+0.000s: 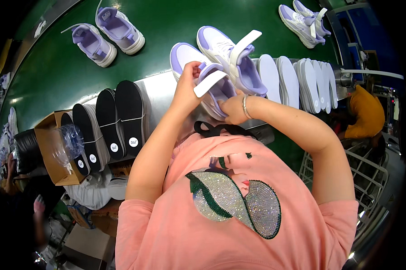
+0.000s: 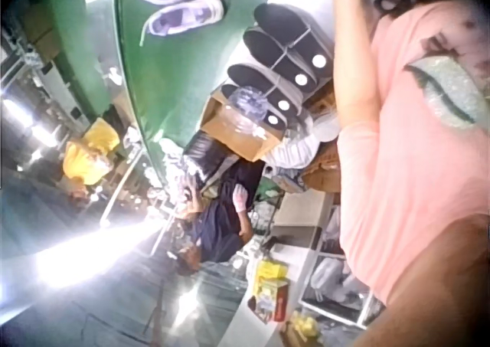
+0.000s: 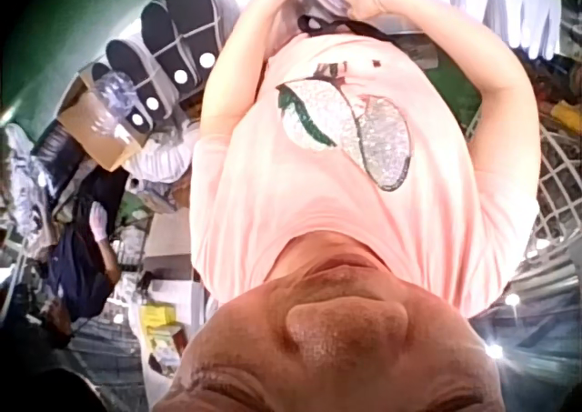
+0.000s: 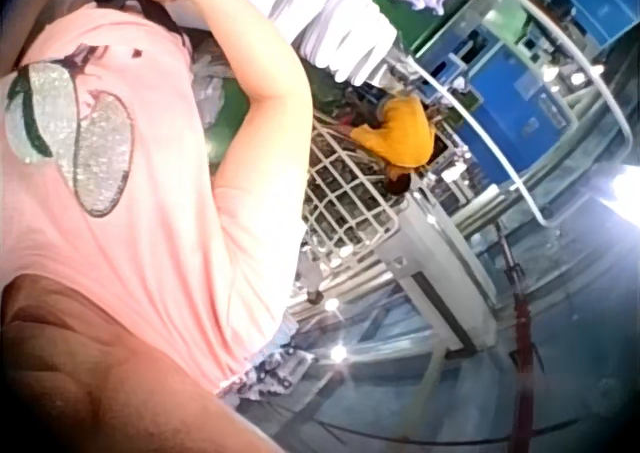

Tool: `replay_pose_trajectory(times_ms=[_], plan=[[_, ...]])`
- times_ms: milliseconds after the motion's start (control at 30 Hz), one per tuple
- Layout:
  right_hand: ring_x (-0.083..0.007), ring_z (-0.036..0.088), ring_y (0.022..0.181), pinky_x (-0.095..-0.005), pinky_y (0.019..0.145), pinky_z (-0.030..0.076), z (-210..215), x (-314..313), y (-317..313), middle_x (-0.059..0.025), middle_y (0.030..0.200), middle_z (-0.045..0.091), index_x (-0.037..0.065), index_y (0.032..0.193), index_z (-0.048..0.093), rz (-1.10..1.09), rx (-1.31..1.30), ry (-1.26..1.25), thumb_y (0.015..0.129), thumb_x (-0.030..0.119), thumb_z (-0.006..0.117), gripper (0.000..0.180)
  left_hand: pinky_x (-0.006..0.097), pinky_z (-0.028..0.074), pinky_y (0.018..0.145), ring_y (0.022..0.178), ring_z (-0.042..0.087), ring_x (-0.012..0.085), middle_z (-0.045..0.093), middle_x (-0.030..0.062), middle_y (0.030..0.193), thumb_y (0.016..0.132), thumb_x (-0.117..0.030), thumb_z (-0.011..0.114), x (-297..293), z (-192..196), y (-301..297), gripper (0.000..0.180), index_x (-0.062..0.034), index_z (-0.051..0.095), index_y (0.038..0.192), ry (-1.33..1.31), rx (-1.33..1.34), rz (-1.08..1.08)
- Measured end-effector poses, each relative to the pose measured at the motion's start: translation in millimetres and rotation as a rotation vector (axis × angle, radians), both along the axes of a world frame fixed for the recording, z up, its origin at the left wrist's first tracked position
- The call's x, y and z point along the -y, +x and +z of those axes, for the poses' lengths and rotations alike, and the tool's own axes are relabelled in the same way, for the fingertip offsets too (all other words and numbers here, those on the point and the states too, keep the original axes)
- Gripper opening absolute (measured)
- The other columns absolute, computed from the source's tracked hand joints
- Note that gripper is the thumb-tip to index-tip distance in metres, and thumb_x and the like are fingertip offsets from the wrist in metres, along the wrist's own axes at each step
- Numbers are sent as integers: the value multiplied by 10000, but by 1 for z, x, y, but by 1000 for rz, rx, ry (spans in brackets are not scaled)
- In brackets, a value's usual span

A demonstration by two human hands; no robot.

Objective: The person places white insoles into purple and white sneakers on a conveyor belt, including retrieving stacks of insoles from a nearby cart and inserting them into multiple pairs of shoes.

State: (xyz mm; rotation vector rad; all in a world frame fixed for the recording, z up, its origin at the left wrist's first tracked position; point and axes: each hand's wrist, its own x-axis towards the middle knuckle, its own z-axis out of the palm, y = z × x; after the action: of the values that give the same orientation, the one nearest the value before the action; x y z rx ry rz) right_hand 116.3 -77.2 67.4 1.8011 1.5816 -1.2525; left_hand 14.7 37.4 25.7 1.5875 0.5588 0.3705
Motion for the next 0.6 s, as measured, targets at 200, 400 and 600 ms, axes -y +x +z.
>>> replay_pose_trajectory(times_ms=[200,400,600], plan=[[-233,581,598,-377,724,409,9,-10,7,-49,707,560,88,923,539,100,221,1016,755,181,501,196,218,416,634,700,519,71,578,8,804,875,-243,484,-5,-6,-3,251,-29,565,978,-434,-53,120],[-199,572,562,-315,486,449,-5,-31,24,-17,744,528,122,963,531,19,361,1175,715,129,519,248,220,371,540,576,468,81,543,-7,660,883,-312,436,-17,-10,8,294,-63,578,818,-565,-126,83],[-137,550,677,-260,625,436,3,-37,32,0,745,558,54,830,584,-695,-581,784,778,143,558,106,222,391,596,646,506,90,571,5,728,873,-312,452,-26,-8,6,291,-54,587,881,-561,-68,132]])
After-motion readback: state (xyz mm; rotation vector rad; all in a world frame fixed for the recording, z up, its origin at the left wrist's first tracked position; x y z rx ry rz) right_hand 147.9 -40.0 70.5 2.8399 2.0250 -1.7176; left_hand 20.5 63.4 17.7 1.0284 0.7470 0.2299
